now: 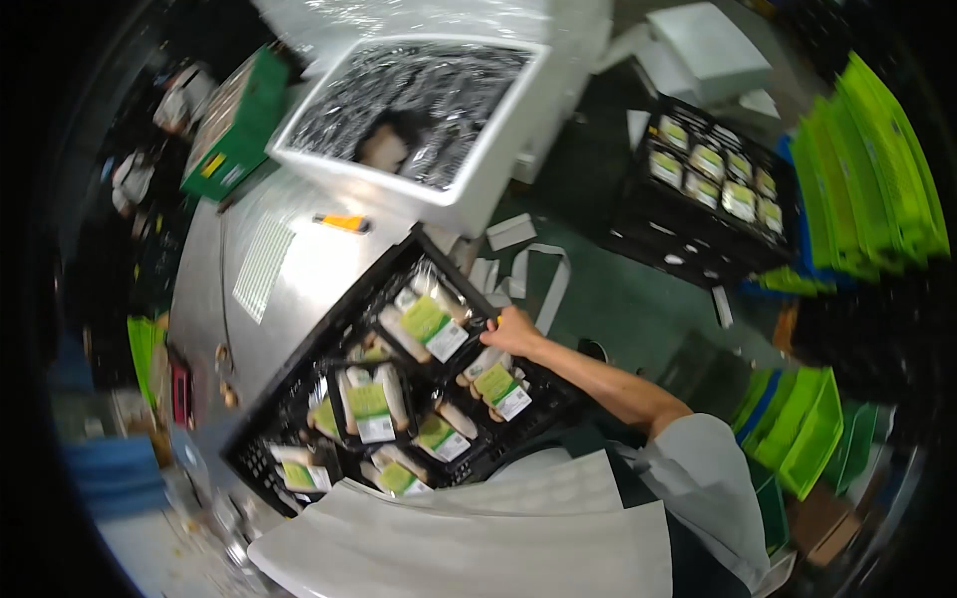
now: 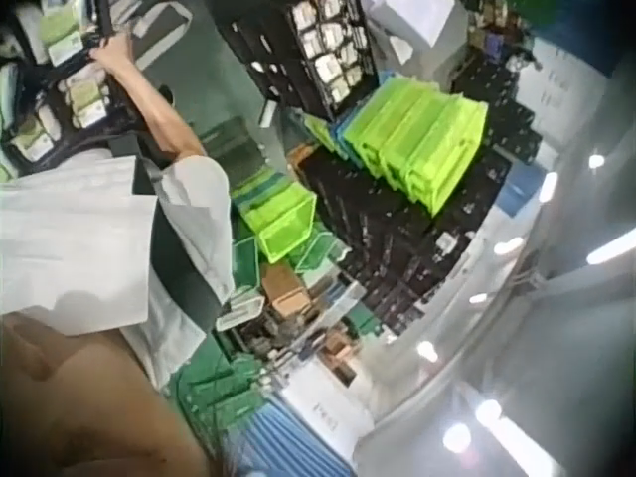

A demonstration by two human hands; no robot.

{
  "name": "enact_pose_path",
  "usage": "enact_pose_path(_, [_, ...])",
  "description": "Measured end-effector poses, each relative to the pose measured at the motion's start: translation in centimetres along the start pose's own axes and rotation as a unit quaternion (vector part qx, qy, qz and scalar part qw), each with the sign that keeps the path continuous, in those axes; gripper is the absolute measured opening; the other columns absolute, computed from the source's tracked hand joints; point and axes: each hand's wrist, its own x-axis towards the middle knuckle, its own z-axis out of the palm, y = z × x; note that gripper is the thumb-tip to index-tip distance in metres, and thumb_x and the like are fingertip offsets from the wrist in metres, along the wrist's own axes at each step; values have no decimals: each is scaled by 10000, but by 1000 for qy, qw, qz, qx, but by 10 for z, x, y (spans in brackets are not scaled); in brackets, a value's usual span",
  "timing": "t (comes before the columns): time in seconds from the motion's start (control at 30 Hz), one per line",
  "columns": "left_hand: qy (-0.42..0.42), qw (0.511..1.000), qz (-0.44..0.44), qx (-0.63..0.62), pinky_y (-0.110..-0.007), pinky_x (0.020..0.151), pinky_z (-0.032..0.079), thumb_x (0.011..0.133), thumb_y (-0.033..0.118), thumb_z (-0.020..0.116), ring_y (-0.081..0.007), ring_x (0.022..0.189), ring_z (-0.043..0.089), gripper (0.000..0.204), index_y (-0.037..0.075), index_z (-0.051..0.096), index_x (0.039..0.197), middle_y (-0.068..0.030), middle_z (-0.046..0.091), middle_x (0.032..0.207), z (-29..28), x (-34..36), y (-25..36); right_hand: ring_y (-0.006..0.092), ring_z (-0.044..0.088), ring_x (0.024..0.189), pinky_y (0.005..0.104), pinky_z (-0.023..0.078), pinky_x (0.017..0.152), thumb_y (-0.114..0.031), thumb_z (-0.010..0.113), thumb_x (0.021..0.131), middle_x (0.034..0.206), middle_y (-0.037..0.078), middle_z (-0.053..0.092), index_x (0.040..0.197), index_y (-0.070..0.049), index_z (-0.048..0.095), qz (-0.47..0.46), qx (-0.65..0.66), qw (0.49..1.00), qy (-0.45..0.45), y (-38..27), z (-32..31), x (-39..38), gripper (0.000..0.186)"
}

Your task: The person packs trays of mushrooms into a foam container and applies labels and stickers to the mushroom packages by hand.

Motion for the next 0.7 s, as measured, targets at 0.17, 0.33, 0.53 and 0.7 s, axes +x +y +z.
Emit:
enact_pose_path(0.17, [-9, 998, -37, 48, -232, 636, 441, 827, 215, 650, -97, 705, 548, 273, -32, 613, 935, -29, 609, 804, 26, 12, 21, 264, 589, 591, 385, 442, 582, -190, 649, 625, 620, 150, 581, 692, -26, 558, -38, -30, 999, 7, -10, 8, 3, 199])
enact_pose_path(0.33, [-52, 996, -43, 62, -230, 618, 435, 824, 225, 654, -95, 681, 542, 265, -24, 611, 904, -25, 603, 779, 47, 33, 40, 281, 602, 610, 380, 459, 590, -175, 647, 636, 634, 170, 587, 713, -16, 572, -23, -34, 999, 32, -13, 5, -4, 191])
enact_pose_path(0.53, [-130, 989, -45, 52, -228, 597, 427, 821, 237, 658, -92, 652, 535, 259, -14, 609, 866, -20, 597, 749, 57, 76, 43, 286, 613, 639, 379, 464, 601, -188, 640, 631, 666, 169, 607, 718, -21, 584, 52, -71, 989, 123, -22, 1, -44, 196])
enact_pose_path(0.7, [-213, 975, -44, 47, -226, 579, 421, 819, 246, 662, -89, 628, 529, 258, -5, 608, 835, -17, 591, 724, 69, 117, 44, 247, 601, 633, 348, 454, 601, -148, 645, 636, 675, 142, 610, 715, -15, 577, 100, -35, 966, 236, -55, 0, -109, 169])
